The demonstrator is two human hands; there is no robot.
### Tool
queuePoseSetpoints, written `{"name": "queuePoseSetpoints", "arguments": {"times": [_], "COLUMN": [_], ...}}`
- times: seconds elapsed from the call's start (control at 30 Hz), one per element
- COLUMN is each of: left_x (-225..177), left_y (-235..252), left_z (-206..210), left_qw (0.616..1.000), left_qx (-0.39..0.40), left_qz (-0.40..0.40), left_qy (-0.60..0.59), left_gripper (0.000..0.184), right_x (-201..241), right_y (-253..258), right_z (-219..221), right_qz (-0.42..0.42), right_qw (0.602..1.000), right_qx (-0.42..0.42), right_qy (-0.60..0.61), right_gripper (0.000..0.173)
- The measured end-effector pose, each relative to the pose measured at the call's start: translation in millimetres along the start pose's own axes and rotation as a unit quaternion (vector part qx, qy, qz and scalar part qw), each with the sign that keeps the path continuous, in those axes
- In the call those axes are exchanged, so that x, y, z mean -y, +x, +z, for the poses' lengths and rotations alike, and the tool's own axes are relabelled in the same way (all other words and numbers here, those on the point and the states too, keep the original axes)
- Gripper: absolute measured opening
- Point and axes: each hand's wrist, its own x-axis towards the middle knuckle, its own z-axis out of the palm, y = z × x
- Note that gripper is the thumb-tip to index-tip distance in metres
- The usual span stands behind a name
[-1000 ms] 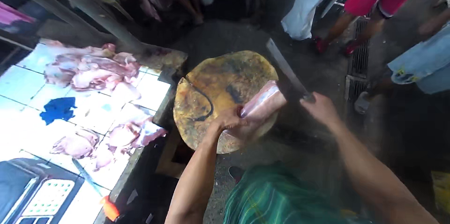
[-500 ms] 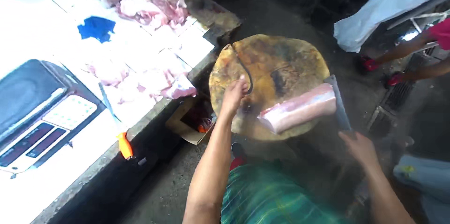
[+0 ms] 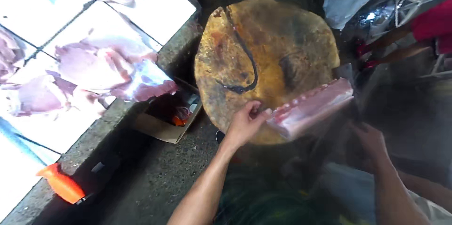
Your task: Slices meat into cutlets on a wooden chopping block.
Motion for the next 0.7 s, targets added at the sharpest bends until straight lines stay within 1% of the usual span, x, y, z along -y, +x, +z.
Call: {"name": "queuePoseSetpoints", "arguments": {"times": [0.07, 0.1, 0.13, 0.17, 0.2, 0.27, 0.33, 0.37, 0.4, 0.47, 0.5, 0.53, 0.57, 0.6, 0.63, 0.67, 0.7], "left_x": [-20.3, -30.2, -36.0, -37.2, -34.7, -20.3, 3.7, 17.7, 30.8, 51.4, 58.9, 61.9, 60.2, 54.0, 42.0, 25.6, 7.2], "left_y": [11.0, 15.6, 18.6, 17.4, 12.6, -2.2, -26.3, -38.0, -46.7, -51.2, -48.9, -46.9, -46.3, -48.5, -51.7, -53.7, -52.0], "left_z": [11.4, 16.8, 21.7, 26.7, 31.2, 37.8, 49.6, 59.6, 71.7, 97.1, 109.4, 119.7, 127.9, 134.5, 139.0, 139.5, 135.4], "left_qw": [0.996, 0.994, 0.993, 0.993, 0.992, 0.976, 0.942, 0.923, 0.908, 0.894, 0.886, 0.879, 0.872, 0.865, 0.864, 0.878, 0.902], "left_qx": [0.066, 0.087, 0.089, 0.061, 0.003, -0.167, -0.324, -0.376, -0.409, -0.429, -0.435, -0.441, -0.447, -0.457, -0.465, -0.448, -0.397], "left_qz": [0.03, 0.033, 0.03, 0.025, 0.02, 0.007, -0.033, -0.06, -0.087, -0.125, -0.152, -0.177, -0.196, -0.199, -0.164, -0.097, -0.02], "left_qy": [0.043, 0.055, 0.072, 0.096, 0.122, 0.137, 0.086, 0.051, 0.014, -0.041, -0.051, -0.035, 0.011, 0.063, 0.105, 0.139, 0.17], "left_gripper": [0.051, 0.052, 0.051, 0.052, 0.055, 0.061, 0.073, 0.081, 0.09, 0.11, 0.121, 0.125, 0.123, 0.115, 0.104, 0.093, 0.086], "right_x": [-1.3, -5.5, -11.6, -20.1, -28.2, -36.5, -48.3, -55.5, -63.0, -75.0, -79.4, -83.3, -87.1, -91.5, -96.7, -102.4, -108.9], "right_y": [-2.6, -6.3, -11.6, -19.1, -27.7, -48.3, -70.4, -79.1, -84.7, -89.6, -91.0, -92.0, -92.4, -92.7, -92.1, -90.8, -89.6], "right_z": [-3.8, -3.7, -0.4, 5.3, 11.8, 23.0, 37.2, 47.2, 59.2, 81.8, 90.5, 97.2, 101.7, 103.4, 103.6, 102.6, 101.1], "right_qz": [0.012, 0.015, 0.016, 0.012, 0.001, -0.043, -0.1, -0.127, -0.153, -0.196, -0.215, -0.233, -0.25, -0.263, -0.271, -0.273, -0.267], "right_qw": [1.0, 0.999, 0.997, 0.994, 0.988, 0.974, 0.959, 0.954, 0.95, 0.946, 0.943, 0.939, 0.932, 0.927, 0.921, 0.916, 0.91], "right_qx": [-0.002, -0.008, -0.015, -0.021, -0.026, -0.03, -0.014, -0.007, -0.004, 0.015, 0.025, 0.033, 0.036, 0.038, 0.037, 0.038, 0.042], "right_qy": [0.018, 0.039, 0.071, 0.109, 0.15, 0.218, 0.265, 0.272, 0.271, 0.257, 0.252, 0.252, 0.259, 0.266, 0.276, 0.292, 0.314], "right_gripper": [0.054, 0.053, 0.052, 0.052, 0.051, 0.052, 0.055, 0.057, 0.058, 0.058, 0.057, 0.056, 0.054, 0.054, 0.053, 0.053, 0.052]}}
